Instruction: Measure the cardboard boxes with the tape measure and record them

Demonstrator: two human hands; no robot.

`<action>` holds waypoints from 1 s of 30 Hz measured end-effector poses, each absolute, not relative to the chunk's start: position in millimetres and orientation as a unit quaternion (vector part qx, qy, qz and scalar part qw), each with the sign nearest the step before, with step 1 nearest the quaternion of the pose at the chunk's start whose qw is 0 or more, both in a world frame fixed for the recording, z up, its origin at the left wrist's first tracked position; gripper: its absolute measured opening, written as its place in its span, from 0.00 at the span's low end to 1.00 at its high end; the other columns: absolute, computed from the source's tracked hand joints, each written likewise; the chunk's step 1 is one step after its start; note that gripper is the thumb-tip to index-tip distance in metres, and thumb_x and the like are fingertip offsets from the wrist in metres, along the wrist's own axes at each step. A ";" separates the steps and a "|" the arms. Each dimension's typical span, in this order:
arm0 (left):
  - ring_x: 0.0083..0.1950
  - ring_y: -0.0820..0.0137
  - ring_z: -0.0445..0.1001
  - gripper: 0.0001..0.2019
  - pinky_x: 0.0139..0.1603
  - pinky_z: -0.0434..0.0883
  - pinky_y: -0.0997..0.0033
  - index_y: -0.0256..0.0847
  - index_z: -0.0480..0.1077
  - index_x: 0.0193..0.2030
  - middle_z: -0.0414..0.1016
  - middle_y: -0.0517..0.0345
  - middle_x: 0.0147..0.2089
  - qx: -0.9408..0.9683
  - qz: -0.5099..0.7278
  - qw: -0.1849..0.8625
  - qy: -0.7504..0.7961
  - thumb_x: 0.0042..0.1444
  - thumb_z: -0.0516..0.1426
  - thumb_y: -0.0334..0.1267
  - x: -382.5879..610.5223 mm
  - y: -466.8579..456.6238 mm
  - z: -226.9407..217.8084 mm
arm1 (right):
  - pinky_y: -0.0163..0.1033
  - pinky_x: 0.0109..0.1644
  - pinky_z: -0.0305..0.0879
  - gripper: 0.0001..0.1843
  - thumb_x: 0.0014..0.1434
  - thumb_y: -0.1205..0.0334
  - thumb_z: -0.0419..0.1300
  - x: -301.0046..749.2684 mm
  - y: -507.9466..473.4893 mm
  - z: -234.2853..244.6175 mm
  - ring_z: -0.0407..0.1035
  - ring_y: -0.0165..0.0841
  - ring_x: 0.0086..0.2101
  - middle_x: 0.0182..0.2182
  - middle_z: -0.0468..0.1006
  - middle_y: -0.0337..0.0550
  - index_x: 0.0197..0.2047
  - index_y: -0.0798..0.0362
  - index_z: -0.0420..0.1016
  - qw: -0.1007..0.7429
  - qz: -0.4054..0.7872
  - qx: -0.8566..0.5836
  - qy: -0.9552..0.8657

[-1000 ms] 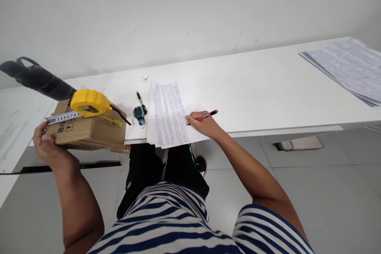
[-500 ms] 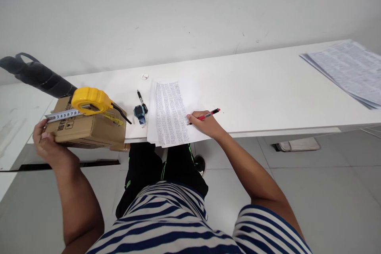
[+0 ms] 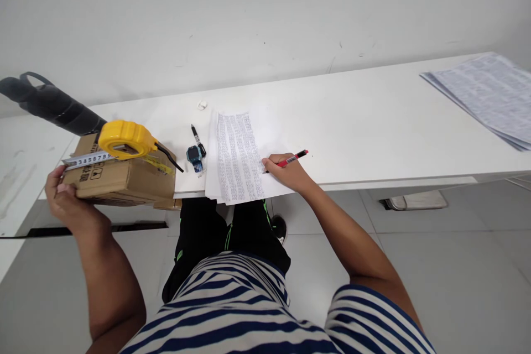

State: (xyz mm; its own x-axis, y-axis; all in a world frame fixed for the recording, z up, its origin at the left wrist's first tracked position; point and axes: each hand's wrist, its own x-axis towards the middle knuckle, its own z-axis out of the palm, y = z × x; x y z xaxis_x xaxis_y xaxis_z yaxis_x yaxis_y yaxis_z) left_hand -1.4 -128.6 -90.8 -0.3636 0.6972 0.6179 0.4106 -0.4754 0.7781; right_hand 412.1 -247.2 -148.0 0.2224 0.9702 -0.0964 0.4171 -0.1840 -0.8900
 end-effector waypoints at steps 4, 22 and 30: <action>0.58 0.65 0.72 0.26 0.61 0.69 0.62 0.30 0.68 0.57 0.74 0.47 0.59 0.554 0.650 0.104 0.509 0.54 0.48 0.39 -0.2 -129.6 -90.1 | 0.44 0.37 0.63 0.20 0.60 0.49 0.56 412.6 -247.1 -149.4 0.69 0.36 0.31 0.25 0.77 0.43 0.22 0.52 0.74 0.393 0.354 -0.683 -0.505; 0.59 0.65 0.73 0.28 0.61 0.70 0.59 0.30 0.67 0.58 0.74 0.49 0.58 0.565 0.654 0.092 0.494 0.53 0.46 0.42 -6.9 -122.2 -98.3 | 0.40 0.32 0.59 0.21 0.60 0.50 0.56 412.1 -248.7 -152.6 0.65 0.33 0.26 0.21 0.73 0.41 0.20 0.52 0.73 0.411 0.328 -0.687 -0.501; 0.57 0.64 0.74 0.27 0.60 0.70 0.61 0.27 0.70 0.56 0.76 0.47 0.56 0.569 0.689 0.106 0.437 0.53 0.52 0.43 -7.4 -123.4 -99.5 | 0.40 0.31 0.57 0.21 0.59 0.50 0.56 412.0 -249.5 -154.6 0.64 0.32 0.25 0.20 0.72 0.41 0.19 0.52 0.72 0.419 0.318 -0.687 -0.502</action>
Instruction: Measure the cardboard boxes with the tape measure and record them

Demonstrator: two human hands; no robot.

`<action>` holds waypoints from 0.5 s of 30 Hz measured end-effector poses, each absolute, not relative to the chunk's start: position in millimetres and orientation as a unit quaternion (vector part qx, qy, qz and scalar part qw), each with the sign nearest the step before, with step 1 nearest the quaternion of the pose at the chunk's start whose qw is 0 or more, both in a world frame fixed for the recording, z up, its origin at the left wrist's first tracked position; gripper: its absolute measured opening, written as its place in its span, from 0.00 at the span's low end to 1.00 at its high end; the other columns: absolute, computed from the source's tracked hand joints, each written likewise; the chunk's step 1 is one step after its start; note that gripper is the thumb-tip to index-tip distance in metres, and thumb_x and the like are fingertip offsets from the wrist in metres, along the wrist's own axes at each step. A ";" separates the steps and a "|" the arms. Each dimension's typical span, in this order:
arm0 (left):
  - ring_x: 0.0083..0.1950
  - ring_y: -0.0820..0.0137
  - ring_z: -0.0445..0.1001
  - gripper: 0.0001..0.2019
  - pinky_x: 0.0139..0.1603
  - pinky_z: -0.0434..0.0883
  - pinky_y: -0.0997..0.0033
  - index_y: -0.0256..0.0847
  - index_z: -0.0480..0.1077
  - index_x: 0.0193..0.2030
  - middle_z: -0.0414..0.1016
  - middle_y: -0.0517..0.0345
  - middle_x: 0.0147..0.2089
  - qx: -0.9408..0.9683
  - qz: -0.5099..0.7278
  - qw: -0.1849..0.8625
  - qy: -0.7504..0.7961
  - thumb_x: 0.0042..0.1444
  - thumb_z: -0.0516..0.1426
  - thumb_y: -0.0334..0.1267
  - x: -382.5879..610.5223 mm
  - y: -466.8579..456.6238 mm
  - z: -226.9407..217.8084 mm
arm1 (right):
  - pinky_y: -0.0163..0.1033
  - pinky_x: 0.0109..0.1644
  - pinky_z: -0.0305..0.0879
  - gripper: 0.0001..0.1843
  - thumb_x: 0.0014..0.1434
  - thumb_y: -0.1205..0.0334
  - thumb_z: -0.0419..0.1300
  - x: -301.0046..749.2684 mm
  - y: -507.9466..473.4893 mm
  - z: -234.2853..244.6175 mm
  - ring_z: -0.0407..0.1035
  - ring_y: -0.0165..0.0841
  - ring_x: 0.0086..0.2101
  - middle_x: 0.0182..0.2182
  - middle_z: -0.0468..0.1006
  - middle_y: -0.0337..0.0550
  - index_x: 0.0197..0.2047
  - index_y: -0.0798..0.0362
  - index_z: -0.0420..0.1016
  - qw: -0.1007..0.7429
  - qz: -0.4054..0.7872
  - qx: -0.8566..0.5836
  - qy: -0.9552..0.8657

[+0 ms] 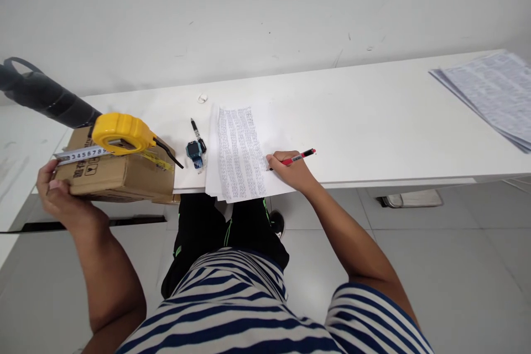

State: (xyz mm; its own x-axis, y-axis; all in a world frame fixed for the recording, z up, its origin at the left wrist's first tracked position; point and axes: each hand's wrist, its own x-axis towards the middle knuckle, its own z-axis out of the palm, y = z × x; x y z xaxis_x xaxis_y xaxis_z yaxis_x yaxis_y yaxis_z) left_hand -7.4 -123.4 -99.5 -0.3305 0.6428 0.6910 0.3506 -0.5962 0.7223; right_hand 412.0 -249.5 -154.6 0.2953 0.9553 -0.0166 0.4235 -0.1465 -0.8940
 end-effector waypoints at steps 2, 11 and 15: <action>0.57 0.64 0.74 0.27 0.59 0.71 0.61 0.27 0.70 0.56 0.76 0.47 0.56 0.566 0.688 0.112 0.440 0.54 0.52 0.42 -7.4 -123.5 -99.8 | 0.39 0.30 0.57 0.21 0.58 0.50 0.57 412.1 -249.3 -154.2 0.63 0.31 0.25 0.20 0.71 0.40 0.19 0.52 0.71 0.421 0.321 -0.688 -0.496; 0.57 0.64 0.73 0.23 0.60 0.69 0.63 0.30 0.71 0.57 0.76 0.50 0.57 0.545 0.661 0.104 0.505 0.57 0.49 0.33 -7.4 -131.7 -98.2 | 0.42 0.35 0.65 0.21 0.63 0.47 0.53 412.5 -249.5 -162.5 0.70 0.37 0.32 0.30 0.77 0.45 0.31 0.52 0.78 0.406 0.168 -0.753 -0.490; 0.57 0.64 0.72 0.21 0.60 0.68 0.65 0.36 0.73 0.56 0.76 0.52 0.57 0.525 0.640 0.123 0.547 0.58 0.51 0.35 -7.6 -143.9 -92.7 | 0.45 0.33 0.66 0.22 0.65 0.56 0.48 417.5 -239.2 -169.8 0.72 0.40 0.36 0.53 0.71 0.55 0.56 0.51 0.74 0.276 0.021 -0.795 -0.540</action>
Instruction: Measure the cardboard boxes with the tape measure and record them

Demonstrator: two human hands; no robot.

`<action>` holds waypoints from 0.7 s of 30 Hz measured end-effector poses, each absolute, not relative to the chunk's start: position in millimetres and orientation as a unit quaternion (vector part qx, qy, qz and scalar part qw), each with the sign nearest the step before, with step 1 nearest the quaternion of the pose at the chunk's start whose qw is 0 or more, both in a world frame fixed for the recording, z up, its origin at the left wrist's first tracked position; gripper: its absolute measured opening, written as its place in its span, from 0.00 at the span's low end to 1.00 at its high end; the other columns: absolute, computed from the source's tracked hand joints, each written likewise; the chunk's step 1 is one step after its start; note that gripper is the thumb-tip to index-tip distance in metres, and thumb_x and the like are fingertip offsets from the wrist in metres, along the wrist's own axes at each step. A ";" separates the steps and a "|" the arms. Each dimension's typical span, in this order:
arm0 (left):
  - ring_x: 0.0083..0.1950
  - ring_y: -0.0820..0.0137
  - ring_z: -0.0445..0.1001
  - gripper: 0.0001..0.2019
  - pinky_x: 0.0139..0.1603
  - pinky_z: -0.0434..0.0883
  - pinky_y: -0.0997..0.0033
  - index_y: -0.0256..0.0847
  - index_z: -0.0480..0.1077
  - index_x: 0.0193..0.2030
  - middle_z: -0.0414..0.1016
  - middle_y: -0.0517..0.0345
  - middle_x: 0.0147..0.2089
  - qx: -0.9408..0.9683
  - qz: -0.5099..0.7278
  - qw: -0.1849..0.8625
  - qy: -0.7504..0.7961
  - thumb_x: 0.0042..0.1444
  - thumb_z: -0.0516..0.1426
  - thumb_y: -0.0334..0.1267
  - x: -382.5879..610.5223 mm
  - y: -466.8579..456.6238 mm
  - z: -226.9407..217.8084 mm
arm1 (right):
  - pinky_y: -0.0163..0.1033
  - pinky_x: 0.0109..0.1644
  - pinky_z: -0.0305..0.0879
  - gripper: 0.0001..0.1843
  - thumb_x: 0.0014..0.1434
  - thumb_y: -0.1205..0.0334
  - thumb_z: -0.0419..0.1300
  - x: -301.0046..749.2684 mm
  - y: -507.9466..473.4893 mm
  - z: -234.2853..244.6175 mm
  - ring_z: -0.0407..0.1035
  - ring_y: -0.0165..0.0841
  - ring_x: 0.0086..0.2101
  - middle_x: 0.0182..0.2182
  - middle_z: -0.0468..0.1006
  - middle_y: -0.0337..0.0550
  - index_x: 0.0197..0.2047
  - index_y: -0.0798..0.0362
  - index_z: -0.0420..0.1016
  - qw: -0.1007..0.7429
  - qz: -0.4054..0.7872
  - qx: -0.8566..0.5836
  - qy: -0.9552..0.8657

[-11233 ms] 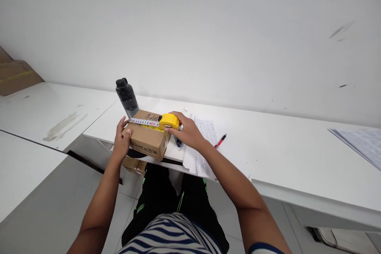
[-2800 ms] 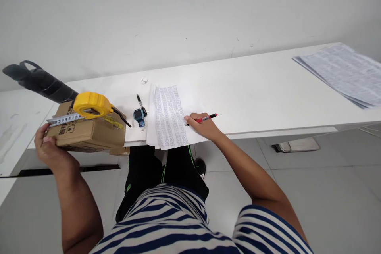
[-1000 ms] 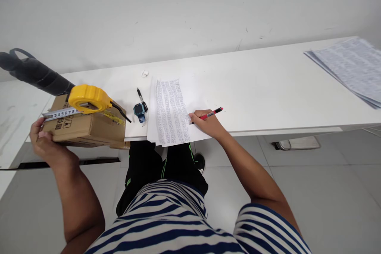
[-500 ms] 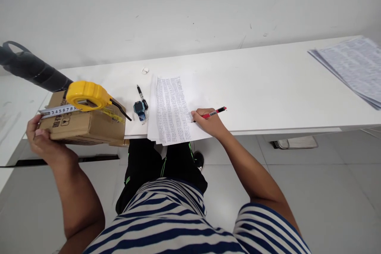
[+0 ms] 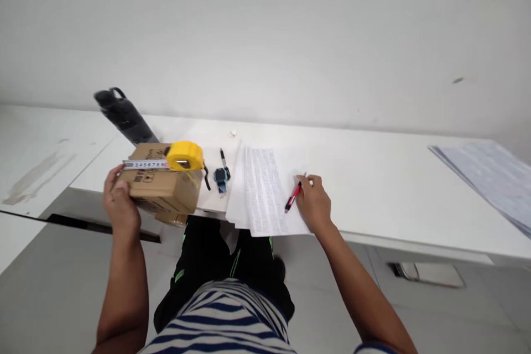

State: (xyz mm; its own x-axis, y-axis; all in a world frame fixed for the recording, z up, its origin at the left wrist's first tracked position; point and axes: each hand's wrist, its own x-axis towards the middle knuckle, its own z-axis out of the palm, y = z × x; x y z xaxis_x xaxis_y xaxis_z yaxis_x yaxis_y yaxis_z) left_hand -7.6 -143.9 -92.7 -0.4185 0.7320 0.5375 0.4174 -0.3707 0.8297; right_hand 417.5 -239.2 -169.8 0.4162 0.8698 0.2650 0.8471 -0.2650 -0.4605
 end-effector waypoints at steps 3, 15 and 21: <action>0.58 0.63 0.72 0.20 0.60 0.68 0.66 0.40 0.72 0.56 0.76 0.52 0.57 0.522 0.635 0.149 0.549 0.59 0.53 0.41 -8.1 -151.1 -89.8 | 0.49 0.34 0.70 0.26 0.65 0.59 0.47 405.5 -224.4 -156.7 0.73 0.41 0.36 0.60 0.63 0.60 0.64 0.52 0.65 0.241 0.036 -0.782 -0.573; 0.62 0.61 0.73 0.22 0.64 0.69 0.61 0.44 0.70 0.62 0.74 0.49 0.62 0.540 0.615 0.191 0.542 0.64 0.53 0.45 -15.5 -154.4 -97.8 | 0.48 0.49 0.71 0.29 0.61 0.47 0.61 235.7 -149.2 -38.7 0.74 0.40 0.46 0.54 0.76 0.48 0.62 0.46 0.65 0.402 0.242 -0.447 -0.762; 0.69 0.58 0.65 0.28 0.67 0.65 0.53 0.43 0.60 0.70 0.67 0.44 0.68 0.577 0.598 0.089 0.549 0.66 0.51 0.48 17.5 -174.3 -98.1 | 0.48 0.45 0.68 0.25 0.58 0.47 0.62 202.0 -147.3 -20.7 0.75 0.43 0.39 0.44 0.81 0.48 0.55 0.50 0.71 0.399 0.090 -0.499 -0.764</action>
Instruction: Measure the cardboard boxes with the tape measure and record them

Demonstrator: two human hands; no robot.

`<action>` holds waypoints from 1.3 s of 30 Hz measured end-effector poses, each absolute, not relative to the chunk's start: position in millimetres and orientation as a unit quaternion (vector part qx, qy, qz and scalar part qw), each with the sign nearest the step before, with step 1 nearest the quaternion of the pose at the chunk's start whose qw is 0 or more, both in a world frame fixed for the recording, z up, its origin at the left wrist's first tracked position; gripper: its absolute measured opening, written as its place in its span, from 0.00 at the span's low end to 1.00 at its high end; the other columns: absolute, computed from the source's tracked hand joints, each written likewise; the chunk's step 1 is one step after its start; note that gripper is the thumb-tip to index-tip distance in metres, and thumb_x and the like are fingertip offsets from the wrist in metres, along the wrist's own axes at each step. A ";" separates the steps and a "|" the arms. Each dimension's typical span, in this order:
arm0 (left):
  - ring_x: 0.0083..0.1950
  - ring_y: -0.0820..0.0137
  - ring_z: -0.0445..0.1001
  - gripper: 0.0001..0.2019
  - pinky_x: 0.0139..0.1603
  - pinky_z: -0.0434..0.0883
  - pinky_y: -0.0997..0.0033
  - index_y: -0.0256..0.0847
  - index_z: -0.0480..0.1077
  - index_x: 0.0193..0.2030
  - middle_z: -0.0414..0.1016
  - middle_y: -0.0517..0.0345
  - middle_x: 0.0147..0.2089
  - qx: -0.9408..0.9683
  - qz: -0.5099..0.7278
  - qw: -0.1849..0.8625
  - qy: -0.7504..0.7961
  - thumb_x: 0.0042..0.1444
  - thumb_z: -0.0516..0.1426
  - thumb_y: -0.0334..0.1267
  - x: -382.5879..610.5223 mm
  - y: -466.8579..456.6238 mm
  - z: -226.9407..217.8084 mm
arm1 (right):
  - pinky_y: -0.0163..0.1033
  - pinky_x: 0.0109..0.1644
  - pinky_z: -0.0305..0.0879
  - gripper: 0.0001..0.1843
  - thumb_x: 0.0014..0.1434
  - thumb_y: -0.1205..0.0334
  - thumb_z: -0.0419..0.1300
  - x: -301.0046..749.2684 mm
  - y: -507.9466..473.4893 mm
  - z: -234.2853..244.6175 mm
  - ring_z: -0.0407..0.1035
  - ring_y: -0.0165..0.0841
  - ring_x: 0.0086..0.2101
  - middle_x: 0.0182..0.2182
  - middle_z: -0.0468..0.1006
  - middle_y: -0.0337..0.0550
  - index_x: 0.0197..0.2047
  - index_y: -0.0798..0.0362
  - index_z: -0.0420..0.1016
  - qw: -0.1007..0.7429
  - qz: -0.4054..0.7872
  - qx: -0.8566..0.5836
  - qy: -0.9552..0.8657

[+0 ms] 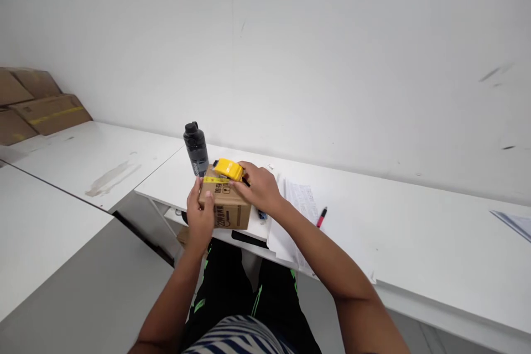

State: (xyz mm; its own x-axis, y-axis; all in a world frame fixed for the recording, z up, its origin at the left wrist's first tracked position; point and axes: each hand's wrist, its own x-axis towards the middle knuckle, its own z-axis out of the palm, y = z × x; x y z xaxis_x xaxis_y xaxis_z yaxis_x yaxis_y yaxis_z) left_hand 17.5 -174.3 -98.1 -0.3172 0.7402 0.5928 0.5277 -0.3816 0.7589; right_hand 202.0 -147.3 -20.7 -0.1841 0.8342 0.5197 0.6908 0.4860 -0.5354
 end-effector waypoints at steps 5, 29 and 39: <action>0.77 0.47 0.45 0.30 0.72 0.46 0.36 0.41 0.63 0.69 0.59 0.41 0.72 0.719 0.509 -0.094 0.463 0.65 0.49 0.53 40.7 -197.5 -98.1 | 0.46 0.41 0.67 0.25 0.58 0.41 0.59 199.0 -141.2 -9.3 0.75 0.42 0.38 0.42 0.81 0.46 0.52 0.48 0.69 0.418 0.100 -0.564 -0.705; 0.58 0.47 0.68 0.33 0.58 0.65 0.47 0.33 0.74 0.51 0.69 0.32 0.60 0.642 0.511 -0.110 0.560 0.57 0.53 0.65 40.2 -182.9 -94.9 | 0.53 0.62 0.64 0.29 0.68 0.50 0.48 180.6 -121.2 -14.2 0.65 0.43 0.59 0.66 0.63 0.49 0.69 0.47 0.54 0.353 0.226 -0.348 -0.838; 0.57 0.50 0.71 0.41 0.60 0.65 0.53 0.37 0.75 0.54 0.74 0.36 0.58 0.679 0.486 -0.135 0.534 0.53 0.50 0.72 24.4 -179.0 -101.9 | 0.51 0.57 0.68 0.30 0.63 0.51 0.57 181.8 -119.9 -16.3 0.68 0.44 0.56 0.63 0.66 0.49 0.66 0.44 0.56 0.334 0.207 -0.369 -0.842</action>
State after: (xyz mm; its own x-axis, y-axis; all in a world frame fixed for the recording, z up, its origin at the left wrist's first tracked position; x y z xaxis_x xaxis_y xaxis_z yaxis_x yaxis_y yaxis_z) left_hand 24.4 -179.0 -101.9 -0.0427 0.5938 0.8035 0.8554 -0.3938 0.3365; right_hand 181.8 -119.9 -16.3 -0.5046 0.7596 0.4104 0.4827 0.6423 -0.5954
